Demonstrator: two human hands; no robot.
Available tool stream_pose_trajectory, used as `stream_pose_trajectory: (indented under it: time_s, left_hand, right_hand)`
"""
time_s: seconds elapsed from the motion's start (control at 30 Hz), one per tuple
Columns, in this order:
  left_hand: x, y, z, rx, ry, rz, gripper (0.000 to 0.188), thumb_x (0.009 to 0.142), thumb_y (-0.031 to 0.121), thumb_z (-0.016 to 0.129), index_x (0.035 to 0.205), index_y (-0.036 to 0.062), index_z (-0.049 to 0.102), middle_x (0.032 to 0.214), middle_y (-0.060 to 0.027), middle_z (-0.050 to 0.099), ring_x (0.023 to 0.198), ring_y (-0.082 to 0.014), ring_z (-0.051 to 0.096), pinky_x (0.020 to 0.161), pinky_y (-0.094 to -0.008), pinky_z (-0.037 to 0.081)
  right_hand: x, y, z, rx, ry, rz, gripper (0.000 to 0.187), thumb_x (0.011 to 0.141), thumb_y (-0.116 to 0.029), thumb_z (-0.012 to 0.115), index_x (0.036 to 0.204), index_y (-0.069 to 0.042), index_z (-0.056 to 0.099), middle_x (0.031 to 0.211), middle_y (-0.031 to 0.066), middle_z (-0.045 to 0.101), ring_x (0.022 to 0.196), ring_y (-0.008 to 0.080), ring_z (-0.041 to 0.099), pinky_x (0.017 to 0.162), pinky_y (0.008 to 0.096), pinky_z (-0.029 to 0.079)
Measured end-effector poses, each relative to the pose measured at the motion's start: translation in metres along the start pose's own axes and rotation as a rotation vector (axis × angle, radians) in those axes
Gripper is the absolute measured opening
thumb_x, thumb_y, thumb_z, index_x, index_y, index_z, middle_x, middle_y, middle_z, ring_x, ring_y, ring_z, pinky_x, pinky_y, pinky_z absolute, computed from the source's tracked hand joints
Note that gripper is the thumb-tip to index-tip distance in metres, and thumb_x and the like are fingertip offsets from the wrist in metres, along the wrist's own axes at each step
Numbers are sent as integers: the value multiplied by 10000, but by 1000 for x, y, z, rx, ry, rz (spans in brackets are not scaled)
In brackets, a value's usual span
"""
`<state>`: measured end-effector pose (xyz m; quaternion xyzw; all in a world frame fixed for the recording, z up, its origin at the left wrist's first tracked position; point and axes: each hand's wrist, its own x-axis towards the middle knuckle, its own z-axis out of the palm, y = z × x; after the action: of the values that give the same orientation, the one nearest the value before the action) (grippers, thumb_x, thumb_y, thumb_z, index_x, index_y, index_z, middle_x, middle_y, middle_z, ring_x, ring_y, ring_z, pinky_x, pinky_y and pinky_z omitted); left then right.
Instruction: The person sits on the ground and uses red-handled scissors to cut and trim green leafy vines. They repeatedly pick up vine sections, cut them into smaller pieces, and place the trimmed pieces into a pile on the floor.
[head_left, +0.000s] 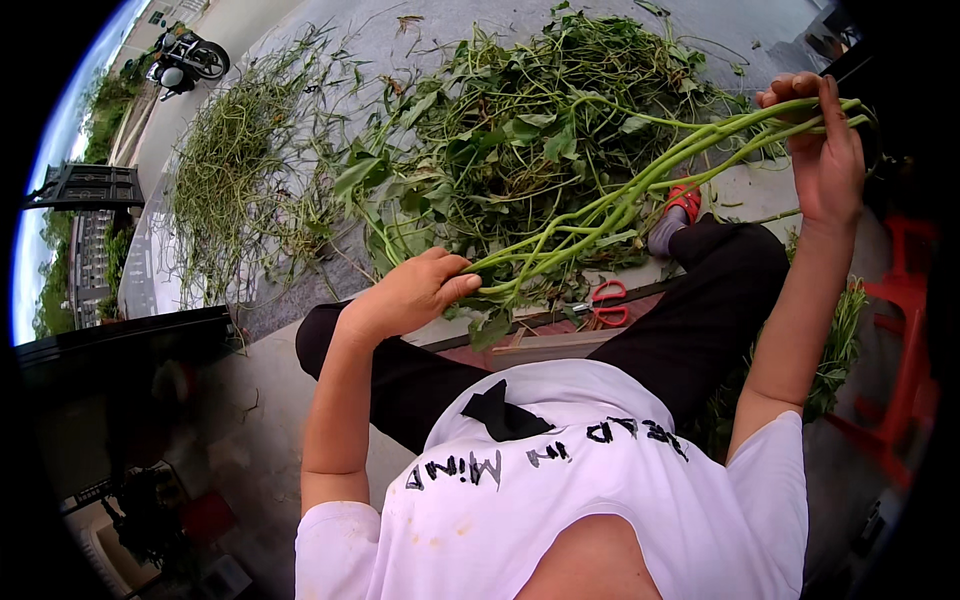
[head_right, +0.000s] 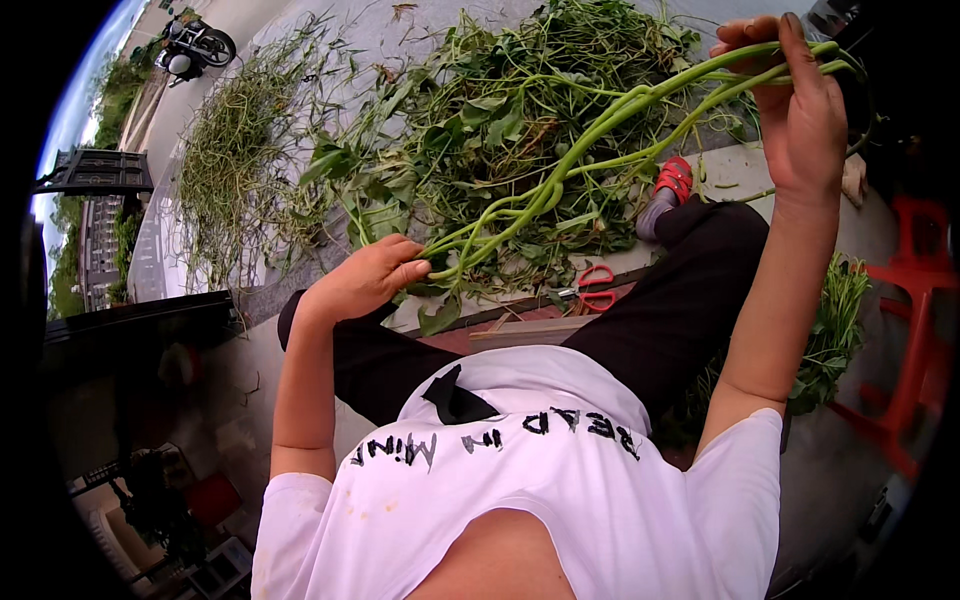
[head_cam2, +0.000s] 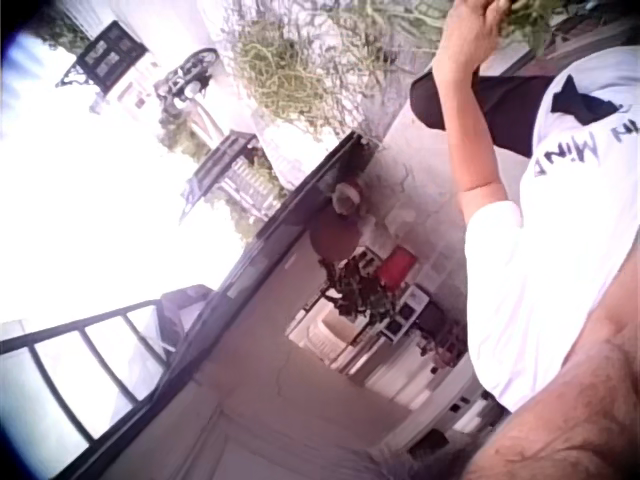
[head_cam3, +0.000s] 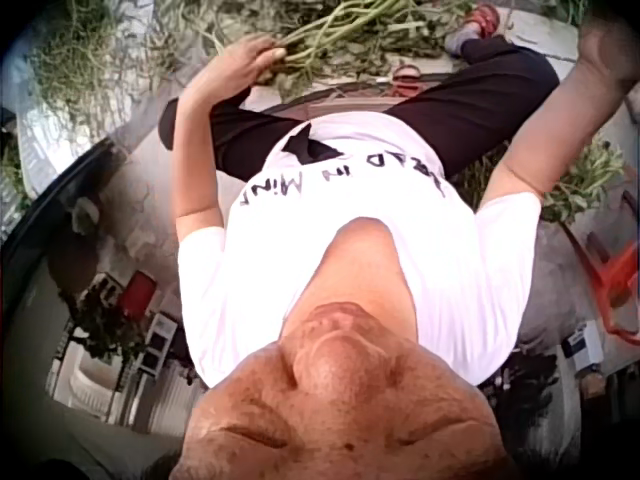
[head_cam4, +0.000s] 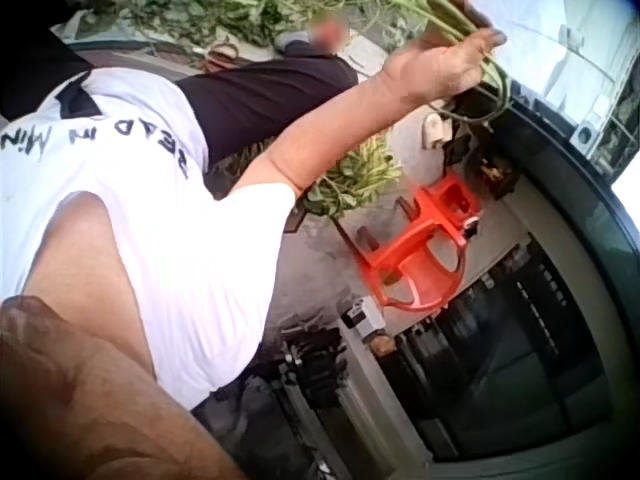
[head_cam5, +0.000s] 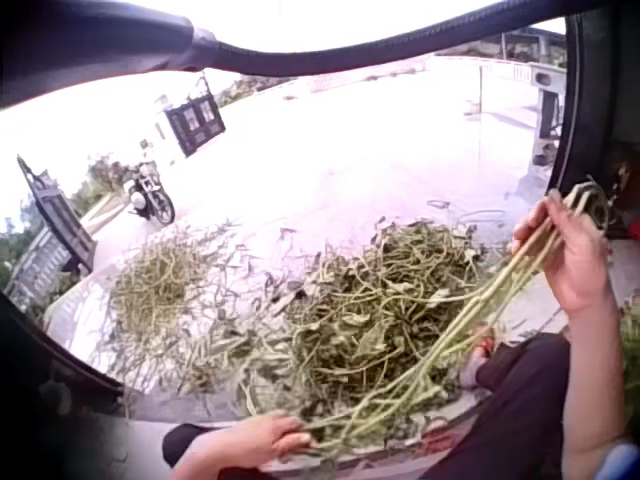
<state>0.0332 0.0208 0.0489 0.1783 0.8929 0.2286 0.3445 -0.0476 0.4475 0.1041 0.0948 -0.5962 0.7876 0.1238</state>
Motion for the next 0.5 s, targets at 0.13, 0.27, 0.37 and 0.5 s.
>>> stream_pose_trajectory:
  time_s: [0.13,0.27,0.37,0.5]
  left_hand:
    - [22,5,40,-177,365,204,348,887,221,607,1169,23,562,1073,-164,558,1041,-323,551,900,-372,441]
    - [61,30,36,-638,506,187,365,949,251,543,1230,20,525,1202,-93,549,1062,-153,542,902,-294,439]
    - [79,43,48,-676,564,296,368,966,283,516,1218,15,529,1102,-83,590,995,-133,549,863,-277,441]
    - [74,37,58,-793,508,206,280,981,297,486,930,35,570,716,17,516,646,-55,460,582,-210,360]
  right_hand:
    - [-11,36,44,101,-366,188,362,995,-318,424,925,-6,594,894,126,654,662,157,650,604,289,547]
    - [-31,78,98,93,-386,401,388,991,-348,423,890,-6,577,821,109,634,535,122,610,456,257,520]
    - [-37,96,125,272,-443,601,389,983,-350,443,916,12,565,820,113,631,500,123,590,439,251,505]
    - [-31,114,123,180,-643,691,246,925,-223,570,1017,5,551,869,97,632,485,93,540,413,216,436]
